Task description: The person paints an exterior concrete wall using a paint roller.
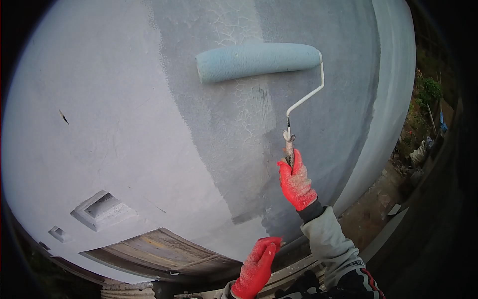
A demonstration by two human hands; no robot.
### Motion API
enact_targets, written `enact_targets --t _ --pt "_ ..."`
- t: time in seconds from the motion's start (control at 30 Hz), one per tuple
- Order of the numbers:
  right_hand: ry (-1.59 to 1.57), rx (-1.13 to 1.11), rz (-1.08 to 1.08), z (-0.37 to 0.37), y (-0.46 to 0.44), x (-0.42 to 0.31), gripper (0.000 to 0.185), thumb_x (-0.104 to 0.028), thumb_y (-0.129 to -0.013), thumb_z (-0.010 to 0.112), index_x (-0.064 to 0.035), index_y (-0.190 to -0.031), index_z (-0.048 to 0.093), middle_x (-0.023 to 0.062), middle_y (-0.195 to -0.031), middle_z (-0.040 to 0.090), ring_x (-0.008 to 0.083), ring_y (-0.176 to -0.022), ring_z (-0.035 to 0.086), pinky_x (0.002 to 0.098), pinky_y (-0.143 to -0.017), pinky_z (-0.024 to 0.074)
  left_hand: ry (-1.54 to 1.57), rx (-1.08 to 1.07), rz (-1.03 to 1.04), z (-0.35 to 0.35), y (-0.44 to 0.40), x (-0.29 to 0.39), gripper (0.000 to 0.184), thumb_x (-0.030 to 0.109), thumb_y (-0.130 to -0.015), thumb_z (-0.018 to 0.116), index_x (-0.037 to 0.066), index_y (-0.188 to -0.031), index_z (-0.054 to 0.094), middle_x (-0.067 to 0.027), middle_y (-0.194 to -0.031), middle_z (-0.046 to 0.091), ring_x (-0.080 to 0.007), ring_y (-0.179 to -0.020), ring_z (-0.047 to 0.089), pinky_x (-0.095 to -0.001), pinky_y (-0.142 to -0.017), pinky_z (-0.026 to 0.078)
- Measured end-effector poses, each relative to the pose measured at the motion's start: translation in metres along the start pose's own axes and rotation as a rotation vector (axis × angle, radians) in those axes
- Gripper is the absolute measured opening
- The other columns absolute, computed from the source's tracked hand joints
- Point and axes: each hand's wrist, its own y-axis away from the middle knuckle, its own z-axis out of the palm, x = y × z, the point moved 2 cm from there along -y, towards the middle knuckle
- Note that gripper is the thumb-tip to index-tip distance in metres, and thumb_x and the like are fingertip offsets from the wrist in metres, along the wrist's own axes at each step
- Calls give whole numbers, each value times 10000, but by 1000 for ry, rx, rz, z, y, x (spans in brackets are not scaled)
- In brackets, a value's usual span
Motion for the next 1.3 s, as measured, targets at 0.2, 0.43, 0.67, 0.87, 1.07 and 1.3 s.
enact_targets --t 0.2,0.43,0.67,0.87,1.07,1.3 --pt "428 -62 123 -31 139 109 356 -170 -874 602 -45 -1181 472 208 -819 611 407 -746 606 455 -629 471 -3 48 -59 11 -11 -7 266 162 -1004 413 -10 -1151 554 -90 -1106 574 -182 -1035 562 -311 -946 417" --pt "395 -175 417 -59 266 165 371 -229 -869 616 -47 -1171 501 237 -832 623 472 -803 600 482 -675 481 -3 6 -184 24 -24 -35 259 165 -1006 422 1 -1156 555 -78 -1103 570 -158 -1032 552 -297 -947 414" --pt "-147 -153 619 -23 119 78 245 -185 -934 509 -25 -1120 524 -1 -702 522 80 -563 492 259 -505 425 -34 -21 -157 26 -18 -41 255 159 -1003 428 8 -1163 556 -68 -1101 573 -134 -1041 533 -282 -935 414" --pt "-275 4 554 -7 107 85 235 -209 -950 462 -22 -1091 481 -19 -611 447 72 -461 413 241 -413 358 14 -3 -126 24 -12 -47 233 131 -988 451 11 -1153 563 -64 -1095 577 -137 -1026 531 -280 -926 416" --pt "-691 485 716 -26 309 202 161 -181 -912 585 -64 -1009 533 29 -849 591 159 -746 601 284 -631 493 294 63 -118 29 -18 -78 223 128 -982 461 14 -1141 567 -66 -1083 564 -149 -1016 529 -278 -906 416" --pt "-3714 1751 348 -42 340 183 196 -186 -896 609 -59 -1031 547 49 -910 612 183 -878 615 313 -762 501 322 187 -385 43 -18 -150 193 122 -966 493 27 -1123 552 -77 -1079 540 -169 -976 546 -278 -850 470"
